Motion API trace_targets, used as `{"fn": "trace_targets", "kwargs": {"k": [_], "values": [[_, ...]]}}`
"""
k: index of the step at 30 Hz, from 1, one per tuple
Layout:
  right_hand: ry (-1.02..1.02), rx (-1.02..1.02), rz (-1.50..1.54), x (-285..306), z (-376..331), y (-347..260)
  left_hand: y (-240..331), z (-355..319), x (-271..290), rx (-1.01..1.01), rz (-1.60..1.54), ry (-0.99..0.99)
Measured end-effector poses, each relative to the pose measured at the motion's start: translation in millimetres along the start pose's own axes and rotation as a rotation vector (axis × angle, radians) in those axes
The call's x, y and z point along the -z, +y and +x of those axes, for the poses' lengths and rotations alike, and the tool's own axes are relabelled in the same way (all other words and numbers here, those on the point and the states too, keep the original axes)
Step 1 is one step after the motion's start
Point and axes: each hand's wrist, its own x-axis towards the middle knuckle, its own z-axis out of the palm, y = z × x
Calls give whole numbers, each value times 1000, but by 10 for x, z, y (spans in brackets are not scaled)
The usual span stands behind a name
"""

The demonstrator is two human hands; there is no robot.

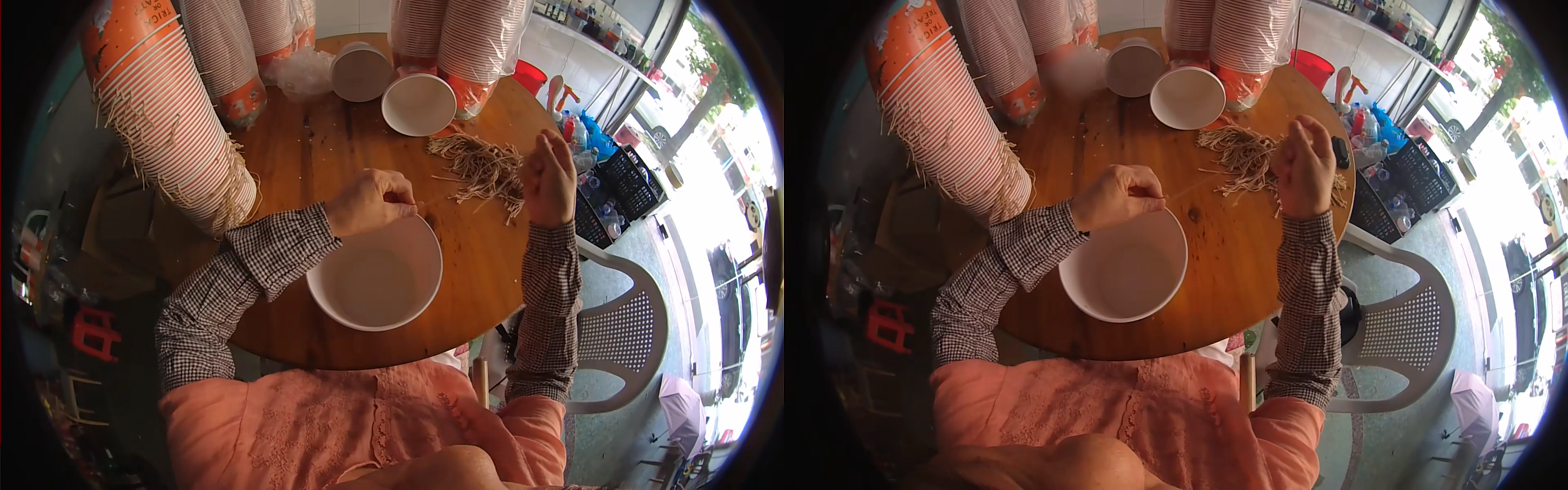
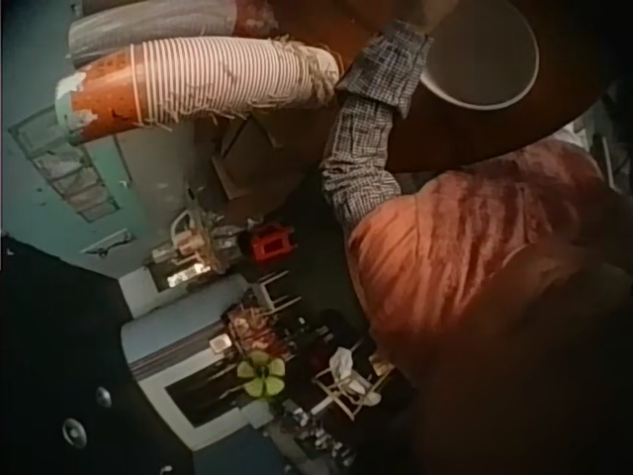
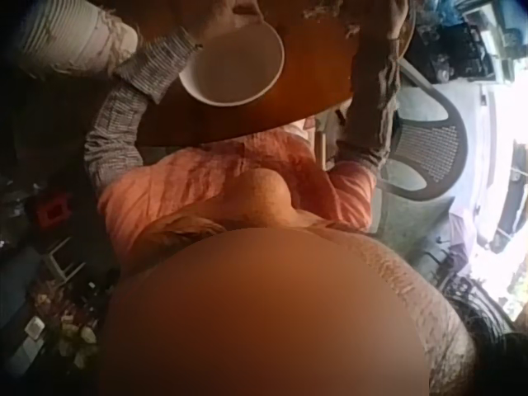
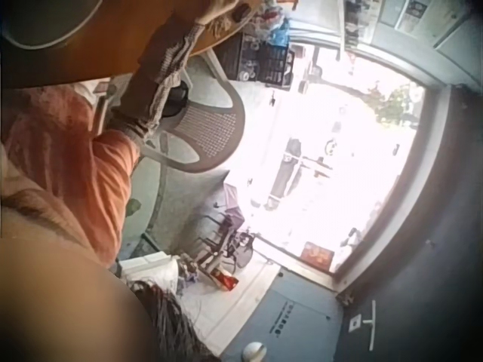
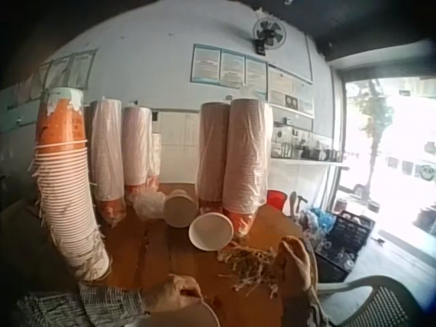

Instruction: Threading and knotting rope handles into pre-drilled holes of paper buckets.

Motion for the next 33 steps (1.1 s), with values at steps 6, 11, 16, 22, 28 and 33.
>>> {"fn": "trace_targets", "kwargs": {"k": [6, 11, 16, 22, 28, 33], "values": [[-62, -6, 17, 21, -93, -142, 118, 20, -82, -46, 94, -45], [-284, -139, 140, 104, -299, -434, 39, -41, 94, -112, 411, 136], [-409, -274, 176, -281, -790, -499, 541, -145, -33, -332, 175, 278], [-454, -265, 280, -578, -1085, -355, 904, -316, -482, -37, -703, -142], [-242, -183, 180, -218, -1156, -389, 614, -490, -456, -118, -290, -58], [-257, -167, 180, -189, -1179, -416, 761, -484, -501, -614, 255, 435]]}}
